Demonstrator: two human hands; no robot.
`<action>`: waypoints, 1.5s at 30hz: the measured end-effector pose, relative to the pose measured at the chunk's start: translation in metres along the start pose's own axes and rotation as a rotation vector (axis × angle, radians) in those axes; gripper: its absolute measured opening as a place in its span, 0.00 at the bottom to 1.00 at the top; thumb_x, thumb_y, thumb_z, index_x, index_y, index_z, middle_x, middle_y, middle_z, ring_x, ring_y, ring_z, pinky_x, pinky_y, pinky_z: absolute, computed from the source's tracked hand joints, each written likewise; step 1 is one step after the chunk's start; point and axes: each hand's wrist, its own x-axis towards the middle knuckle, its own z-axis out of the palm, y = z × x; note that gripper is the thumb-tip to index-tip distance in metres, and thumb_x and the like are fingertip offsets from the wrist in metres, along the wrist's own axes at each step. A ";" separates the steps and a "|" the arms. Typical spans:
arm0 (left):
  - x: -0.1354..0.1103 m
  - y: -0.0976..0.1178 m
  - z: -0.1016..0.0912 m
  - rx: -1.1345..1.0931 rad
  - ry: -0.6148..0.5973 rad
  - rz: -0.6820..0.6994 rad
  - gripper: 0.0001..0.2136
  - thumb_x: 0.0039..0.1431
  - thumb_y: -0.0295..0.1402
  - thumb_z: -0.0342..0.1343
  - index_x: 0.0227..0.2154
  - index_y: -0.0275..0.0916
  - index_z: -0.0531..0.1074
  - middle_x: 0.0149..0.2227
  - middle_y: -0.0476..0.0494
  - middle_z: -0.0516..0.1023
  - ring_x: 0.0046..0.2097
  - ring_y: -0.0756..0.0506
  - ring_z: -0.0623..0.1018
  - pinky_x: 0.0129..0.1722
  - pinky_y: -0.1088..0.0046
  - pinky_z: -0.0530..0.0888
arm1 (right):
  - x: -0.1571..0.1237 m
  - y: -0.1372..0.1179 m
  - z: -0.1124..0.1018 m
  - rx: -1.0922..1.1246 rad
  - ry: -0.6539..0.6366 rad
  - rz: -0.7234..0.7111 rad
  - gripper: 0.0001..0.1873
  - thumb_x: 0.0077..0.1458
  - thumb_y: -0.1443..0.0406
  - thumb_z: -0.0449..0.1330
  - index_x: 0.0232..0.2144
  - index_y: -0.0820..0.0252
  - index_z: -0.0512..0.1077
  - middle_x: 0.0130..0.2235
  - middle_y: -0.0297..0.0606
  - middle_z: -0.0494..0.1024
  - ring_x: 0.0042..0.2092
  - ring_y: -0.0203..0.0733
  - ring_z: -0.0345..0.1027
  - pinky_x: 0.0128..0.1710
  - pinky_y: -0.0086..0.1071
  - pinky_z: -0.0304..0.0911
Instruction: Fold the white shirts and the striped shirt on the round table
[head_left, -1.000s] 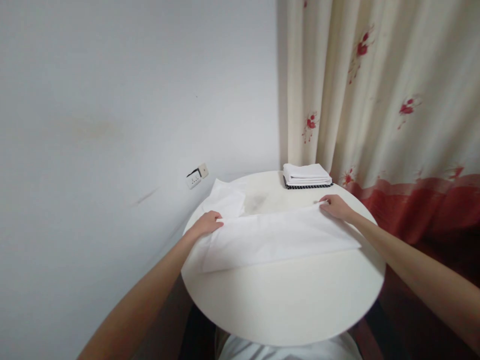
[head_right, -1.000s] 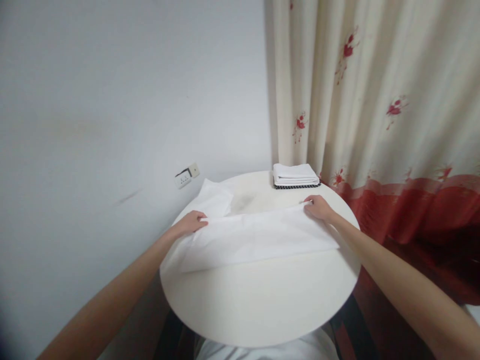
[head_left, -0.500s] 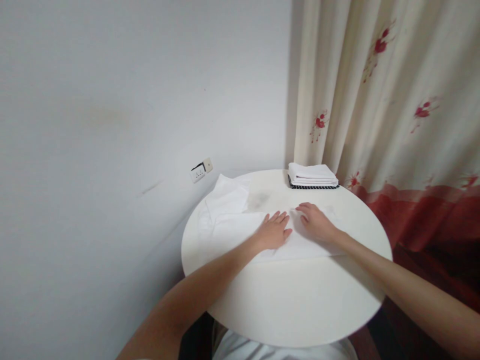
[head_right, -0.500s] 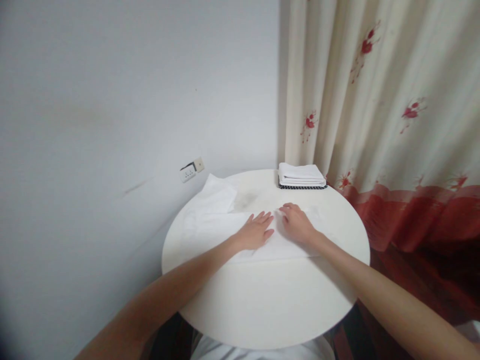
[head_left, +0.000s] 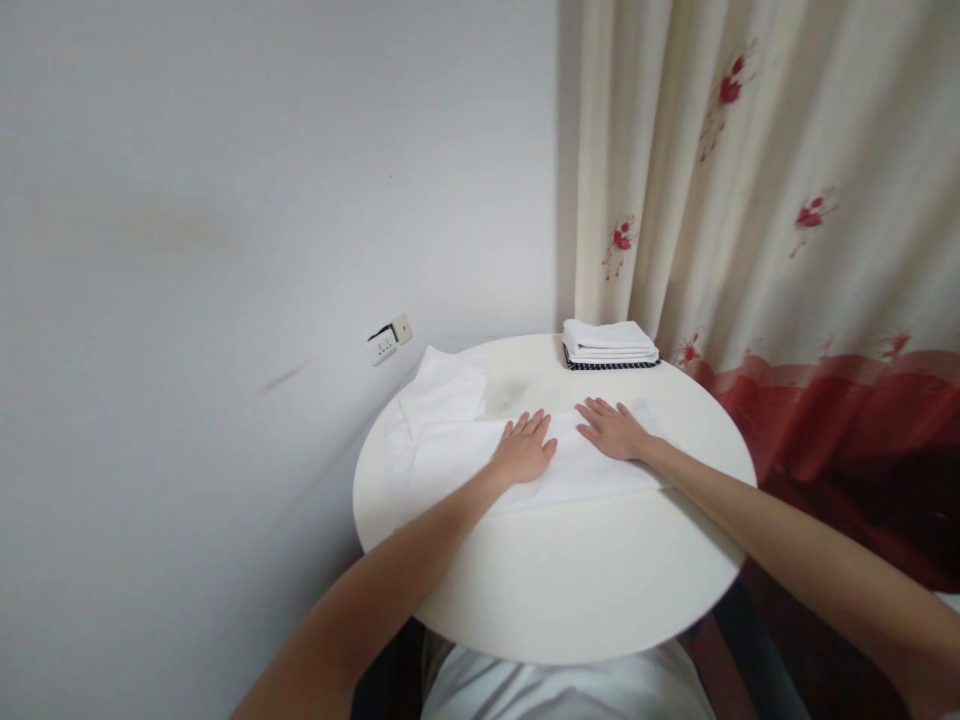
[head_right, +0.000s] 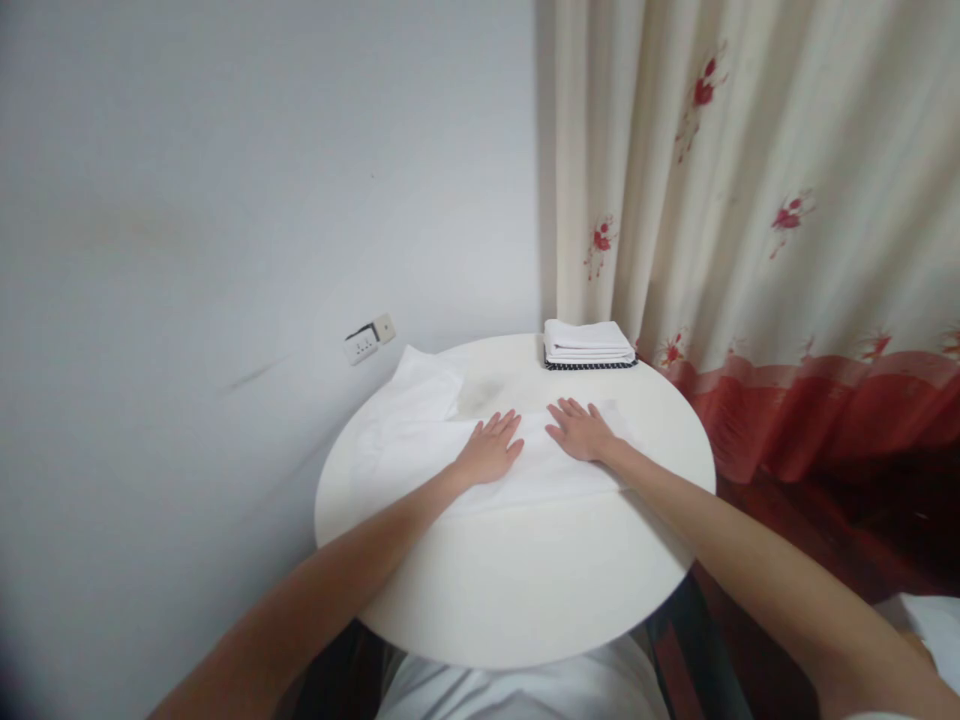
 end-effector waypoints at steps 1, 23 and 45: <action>0.000 0.000 0.000 0.000 -0.002 0.003 0.29 0.71 0.47 0.34 0.71 0.42 0.49 0.74 0.44 0.43 0.73 0.36 0.47 0.69 0.46 0.49 | 0.001 0.013 -0.001 -0.019 0.013 0.030 0.35 0.69 0.48 0.38 0.70 0.57 0.53 0.73 0.47 0.49 0.73 0.53 0.38 0.68 0.57 0.38; -0.038 0.027 -0.018 -0.062 -0.164 0.400 0.33 0.70 0.57 0.32 0.72 0.48 0.45 0.74 0.46 0.43 0.74 0.39 0.43 0.69 0.44 0.41 | 0.000 0.093 0.004 -0.045 0.170 0.259 0.30 0.70 0.53 0.38 0.65 0.59 0.61 0.69 0.51 0.58 0.70 0.56 0.50 0.63 0.60 0.50; -0.035 0.027 -0.020 -0.055 -0.194 0.402 0.29 0.71 0.56 0.30 0.71 0.58 0.47 0.74 0.47 0.43 0.74 0.36 0.44 0.68 0.41 0.43 | -0.003 0.090 -0.001 -0.073 0.186 0.235 0.25 0.69 0.56 0.41 0.58 0.59 0.67 0.65 0.51 0.65 0.65 0.55 0.57 0.60 0.55 0.55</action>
